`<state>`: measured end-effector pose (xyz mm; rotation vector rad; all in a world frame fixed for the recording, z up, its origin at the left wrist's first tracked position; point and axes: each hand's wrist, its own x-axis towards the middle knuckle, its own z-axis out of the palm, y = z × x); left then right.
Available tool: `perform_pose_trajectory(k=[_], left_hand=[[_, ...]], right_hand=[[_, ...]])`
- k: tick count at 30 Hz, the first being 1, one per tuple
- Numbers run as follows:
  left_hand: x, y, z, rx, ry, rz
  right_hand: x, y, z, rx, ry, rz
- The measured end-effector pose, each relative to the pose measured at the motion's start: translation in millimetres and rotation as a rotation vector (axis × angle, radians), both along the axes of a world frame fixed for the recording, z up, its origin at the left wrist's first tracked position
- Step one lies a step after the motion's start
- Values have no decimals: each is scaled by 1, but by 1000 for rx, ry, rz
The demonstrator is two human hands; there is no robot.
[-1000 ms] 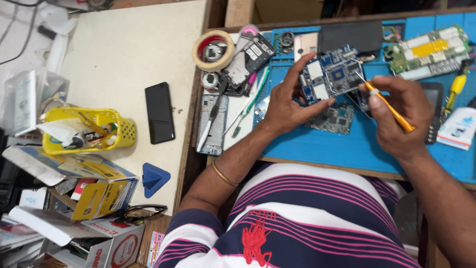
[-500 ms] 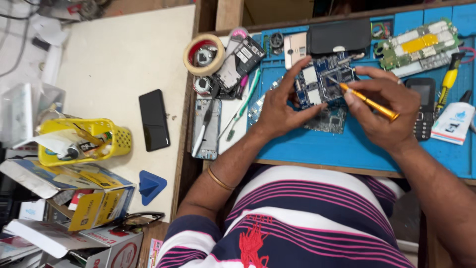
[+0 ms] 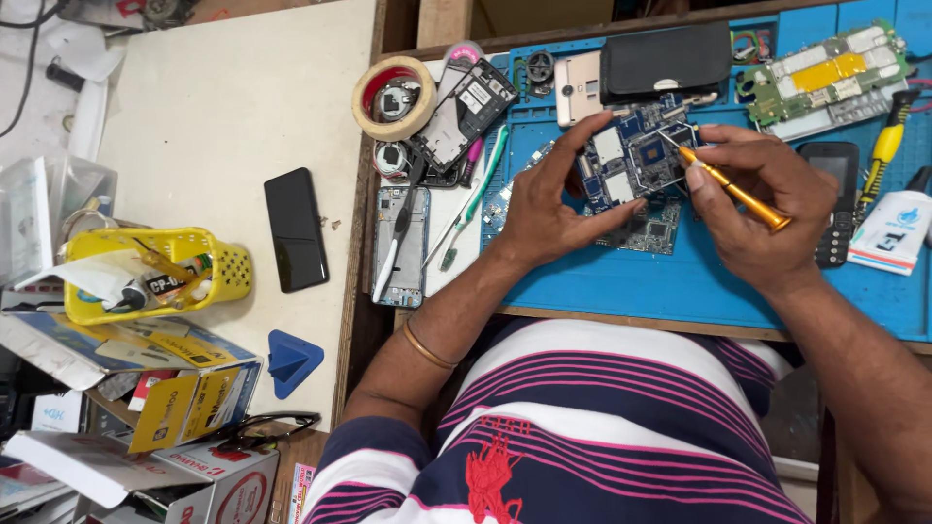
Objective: The person holds a blue circuit board and uses a small yellow-handled tool to probe and adjust components on its surface. The person repeatedly repositions the board and continues to work on different areas of the same board throughout the clip.
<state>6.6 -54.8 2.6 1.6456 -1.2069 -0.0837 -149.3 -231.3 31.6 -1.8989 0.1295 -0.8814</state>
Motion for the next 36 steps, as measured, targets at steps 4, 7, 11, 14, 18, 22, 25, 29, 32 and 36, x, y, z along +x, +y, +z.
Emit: perform_pose_trajectory(k=[4, 7, 11, 14, 18, 22, 25, 29, 32, 36], left_hand=[[2, -1, -7, -48, -34, -7], [2, -2, -12, -8, -75, 25], [2, -1, -14, -22, -94, 33], [1, 0, -13, -15, -85, 38], [2, 0, -13, -24, -88, 30], [1, 0, -14, -26, -100, 33], [2, 0, -14, -16, -99, 31], [1, -1, -14, -27, -109, 29], [1, 0, -14, -39, -112, 34], [2, -2, -15, -37, -114, 30]], right_hand=[[1, -3, -6, -276, 9, -41], [-1, -5, -10, -36, -13, 45], [2, -5, -10, 3, -30, 45], [4, -4, -8, -32, -98, 31], [3, -5, -8, -12, -95, 56], [1, -6, -15, -3, -97, 33], [0, -9, -20, -22, -66, 80], [-1, -11, -22, -106, -4, 50], [-1, -10, -21, -277, -17, 25], [0, -9, -19, -247, -12, 46]])
